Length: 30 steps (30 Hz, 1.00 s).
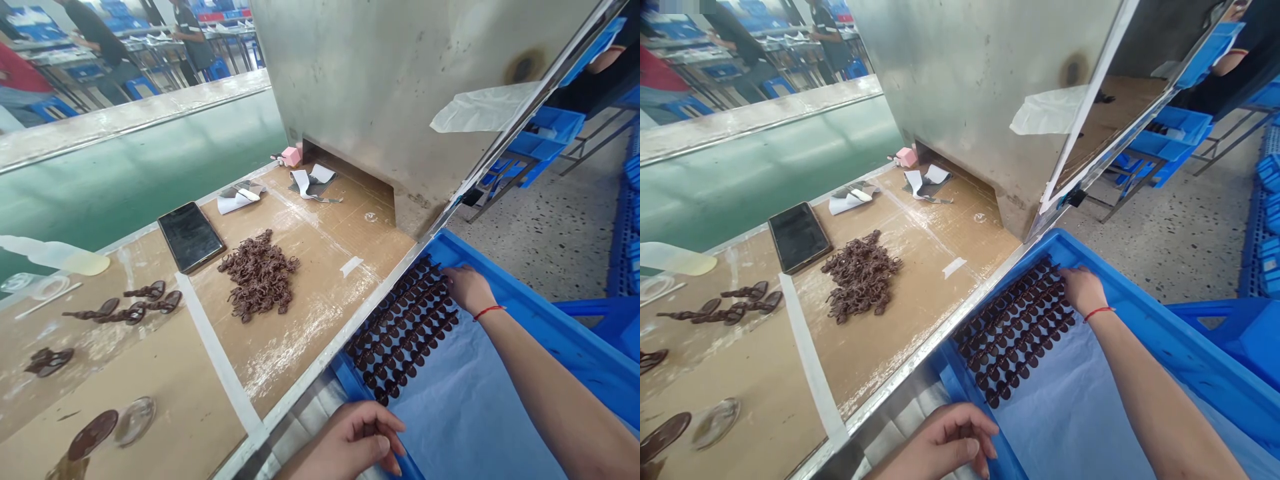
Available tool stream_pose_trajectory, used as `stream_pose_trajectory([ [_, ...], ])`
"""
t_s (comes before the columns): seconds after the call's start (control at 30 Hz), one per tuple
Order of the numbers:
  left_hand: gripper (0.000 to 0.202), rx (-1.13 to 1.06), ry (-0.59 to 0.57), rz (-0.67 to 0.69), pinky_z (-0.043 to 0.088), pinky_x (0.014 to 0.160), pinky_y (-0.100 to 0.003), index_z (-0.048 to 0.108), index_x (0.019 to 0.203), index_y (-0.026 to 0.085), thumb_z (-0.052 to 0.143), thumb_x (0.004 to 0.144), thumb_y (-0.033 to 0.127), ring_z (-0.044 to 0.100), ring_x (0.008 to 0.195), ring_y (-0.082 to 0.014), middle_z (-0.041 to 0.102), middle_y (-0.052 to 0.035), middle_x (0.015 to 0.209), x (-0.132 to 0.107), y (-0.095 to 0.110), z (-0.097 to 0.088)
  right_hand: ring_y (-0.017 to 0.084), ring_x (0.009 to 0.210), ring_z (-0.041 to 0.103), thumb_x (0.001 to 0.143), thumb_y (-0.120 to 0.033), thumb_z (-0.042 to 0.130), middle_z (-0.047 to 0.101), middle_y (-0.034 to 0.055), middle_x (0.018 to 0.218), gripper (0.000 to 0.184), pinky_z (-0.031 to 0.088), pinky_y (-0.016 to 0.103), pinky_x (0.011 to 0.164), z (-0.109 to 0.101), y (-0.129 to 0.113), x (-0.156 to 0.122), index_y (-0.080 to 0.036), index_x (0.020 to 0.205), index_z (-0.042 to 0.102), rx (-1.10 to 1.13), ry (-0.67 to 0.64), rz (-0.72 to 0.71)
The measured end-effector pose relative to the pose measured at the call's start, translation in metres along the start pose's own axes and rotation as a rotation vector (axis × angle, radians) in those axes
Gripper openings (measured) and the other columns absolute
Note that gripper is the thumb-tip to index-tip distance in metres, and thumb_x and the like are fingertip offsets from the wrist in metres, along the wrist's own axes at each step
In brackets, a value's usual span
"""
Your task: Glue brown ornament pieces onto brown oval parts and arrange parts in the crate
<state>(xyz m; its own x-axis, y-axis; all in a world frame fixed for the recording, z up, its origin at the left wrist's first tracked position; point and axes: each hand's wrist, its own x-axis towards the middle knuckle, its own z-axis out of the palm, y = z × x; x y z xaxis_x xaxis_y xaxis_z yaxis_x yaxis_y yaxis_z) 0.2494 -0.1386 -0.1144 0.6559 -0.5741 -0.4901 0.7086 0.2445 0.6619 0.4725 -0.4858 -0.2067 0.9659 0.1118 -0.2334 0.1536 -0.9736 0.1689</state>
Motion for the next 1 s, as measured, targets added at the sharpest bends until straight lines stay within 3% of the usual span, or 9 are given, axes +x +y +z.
stream_pose_trajectory([
  [0.2, 0.029, -0.017, 0.004, -0.008, 0.049, 0.076, -0.03, 0.072, 0.101, 0.013, 0.076, 0.079, 0.032, 0.068, 0.072, -0.0143, 0.073, -0.007, 0.088, 0.0, -0.002, -0.001, 0.024, 0.098, 0.064, 0.104, -0.028, 0.065, 0.06, 0.0088, 0.117, 0.025, 0.058, 0.041, 0.084, -0.005, 0.004, -0.005, -0.015, 0.124, 0.06, 0.0, -0.047, 0.089],
  [0.57, 0.028, -0.034, -0.013, 0.005, 0.048, 0.077, -0.03, 0.072, 0.102, 0.014, 0.077, 0.08, 0.032, 0.069, 0.074, -0.0144, 0.073, -0.0069, 0.089, 0.0, -0.001, -0.002, 0.024, 0.098, 0.064, 0.104, -0.029, 0.065, 0.06, 0.0089, 0.118, 0.025, 0.058, 0.041, 0.084, -0.003, -0.005, 0.01, -0.015, 0.124, 0.061, 0.057, -0.198, 0.101],
  [0.8, 0.026, -0.029, -0.01, -0.003, 0.049, 0.077, -0.03, 0.072, 0.101, 0.014, 0.076, 0.08, 0.029, 0.069, 0.073, -0.0138, 0.073, -0.0061, 0.088, 0.0, -0.001, -0.001, 0.024, 0.097, 0.064, 0.104, -0.029, 0.065, 0.061, 0.0086, 0.117, 0.024, 0.058, 0.04, 0.084, 0.0, -0.004, 0.009, -0.015, 0.123, 0.061, 0.11, -0.164, 0.124],
  [1.0, 0.027, -0.036, -0.009, 0.014, 0.049, 0.077, -0.029, 0.073, 0.102, 0.015, 0.076, 0.081, 0.031, 0.069, 0.074, -0.0145, 0.074, -0.0066, 0.089, 0.0, -0.003, -0.002, 0.024, 0.097, 0.065, 0.104, -0.027, 0.066, 0.062, 0.0079, 0.115, 0.022, 0.058, 0.04, 0.084, -0.007, 0.009, -0.008, -0.015, 0.122, 0.061, 0.188, -0.014, 0.175],
])
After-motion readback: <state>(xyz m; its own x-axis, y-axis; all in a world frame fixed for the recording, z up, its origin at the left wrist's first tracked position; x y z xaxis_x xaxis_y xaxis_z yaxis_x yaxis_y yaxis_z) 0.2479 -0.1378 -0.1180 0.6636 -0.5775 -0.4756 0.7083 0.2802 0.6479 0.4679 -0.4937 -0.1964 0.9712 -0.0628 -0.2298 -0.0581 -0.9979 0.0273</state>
